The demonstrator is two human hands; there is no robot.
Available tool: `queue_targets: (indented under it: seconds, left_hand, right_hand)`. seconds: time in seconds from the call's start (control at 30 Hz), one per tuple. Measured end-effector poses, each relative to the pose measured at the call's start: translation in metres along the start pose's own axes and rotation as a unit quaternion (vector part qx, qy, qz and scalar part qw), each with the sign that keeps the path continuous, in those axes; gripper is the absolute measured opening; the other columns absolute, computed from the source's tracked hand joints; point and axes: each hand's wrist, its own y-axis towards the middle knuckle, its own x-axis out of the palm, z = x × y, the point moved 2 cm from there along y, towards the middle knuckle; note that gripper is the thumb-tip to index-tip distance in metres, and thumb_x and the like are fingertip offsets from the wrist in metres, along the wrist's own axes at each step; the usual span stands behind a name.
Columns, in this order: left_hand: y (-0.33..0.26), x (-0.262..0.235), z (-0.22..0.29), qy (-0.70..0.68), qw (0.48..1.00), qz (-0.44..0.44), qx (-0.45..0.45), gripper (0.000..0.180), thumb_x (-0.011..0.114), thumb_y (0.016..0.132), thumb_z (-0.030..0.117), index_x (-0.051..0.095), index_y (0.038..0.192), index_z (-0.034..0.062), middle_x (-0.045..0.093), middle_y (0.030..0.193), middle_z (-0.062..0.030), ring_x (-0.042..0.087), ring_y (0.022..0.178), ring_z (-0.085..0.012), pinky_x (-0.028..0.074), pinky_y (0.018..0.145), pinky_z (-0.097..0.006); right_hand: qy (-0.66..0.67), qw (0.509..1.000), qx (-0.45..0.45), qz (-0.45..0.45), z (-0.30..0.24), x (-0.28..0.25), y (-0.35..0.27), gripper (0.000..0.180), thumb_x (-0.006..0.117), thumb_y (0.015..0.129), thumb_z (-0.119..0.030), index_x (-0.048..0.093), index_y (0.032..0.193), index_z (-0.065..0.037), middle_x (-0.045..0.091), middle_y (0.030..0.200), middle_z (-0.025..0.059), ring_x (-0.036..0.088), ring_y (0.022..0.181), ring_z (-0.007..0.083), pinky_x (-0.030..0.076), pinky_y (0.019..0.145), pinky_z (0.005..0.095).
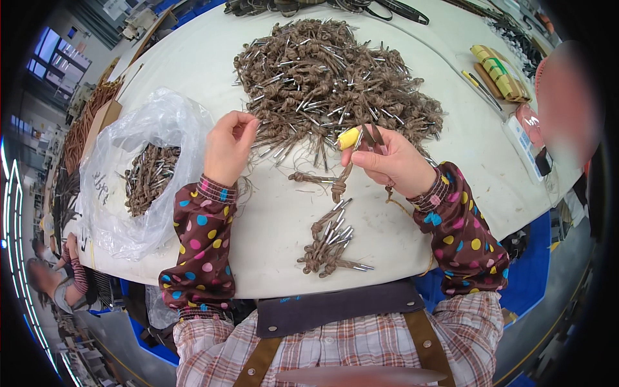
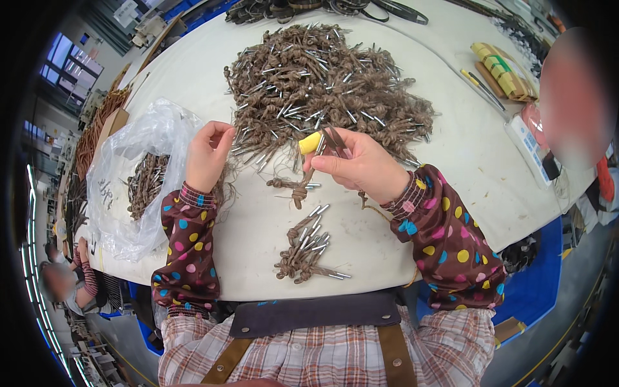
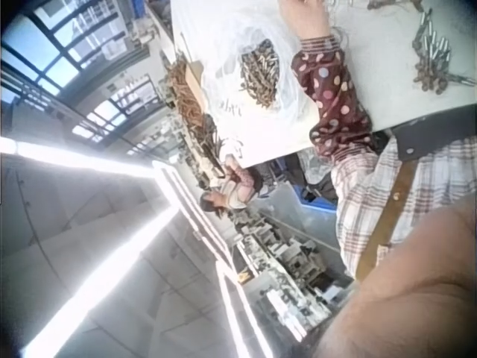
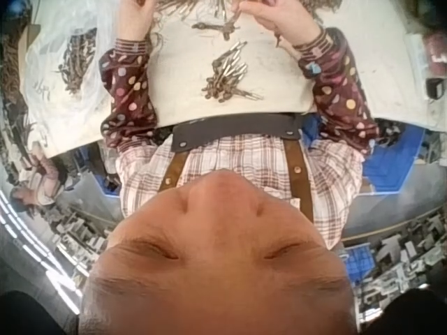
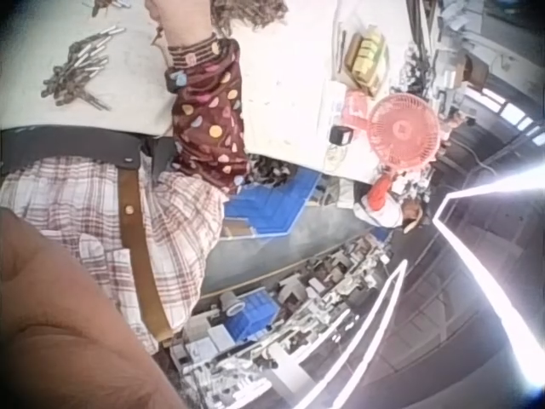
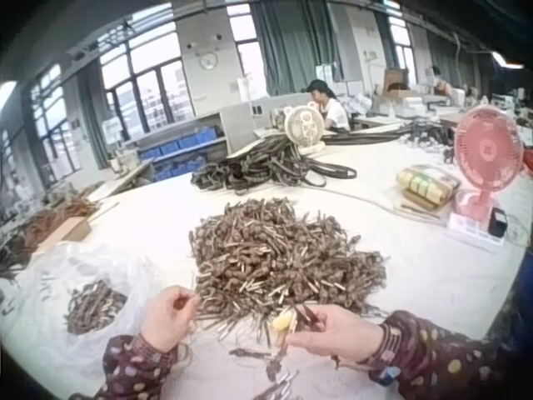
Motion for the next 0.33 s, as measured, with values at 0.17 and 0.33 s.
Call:
queue_targets:
  seconds: [0.17,0.33]
  left_hand:
    - [-0.014,0.01,0.021,-0.005,0.985,-0.085,0.147,0.039,0.063,0.087,0.018,0.05,0.12,0.0033,0.056,0.111,-0.0088,0.058,0.081,-0.0112,0.048,0.068,-0.026]
    - [-0.049,0.034,0.057,-0.236,0.85,-0.468,0.049,0.065,0.061,0.088,0.021,0.026,0.142,0.0094,0.042,0.135,-0.0104,0.056,0.094,-0.0132,0.049,0.077,-0.027]
  right_hand:
    - [0.006,1.0,0.013,-0.012,0.005,-0.005,0.001,0.02,0.059,0.088,-0.013,0.054,0.105,-0.004,0.06,0.088,0.0,0.034,0.049,0.0002,0.026,0.041,0.0166]
    - [-0.073,0.997,-0.036,-0.003,0.01,-0.002,0.006,0.024,0.061,0.087,-0.015,0.054,0.108,-0.005,0.061,0.089,-0.0005,0.036,0.049,0.0003,0.027,0.041,0.0163]
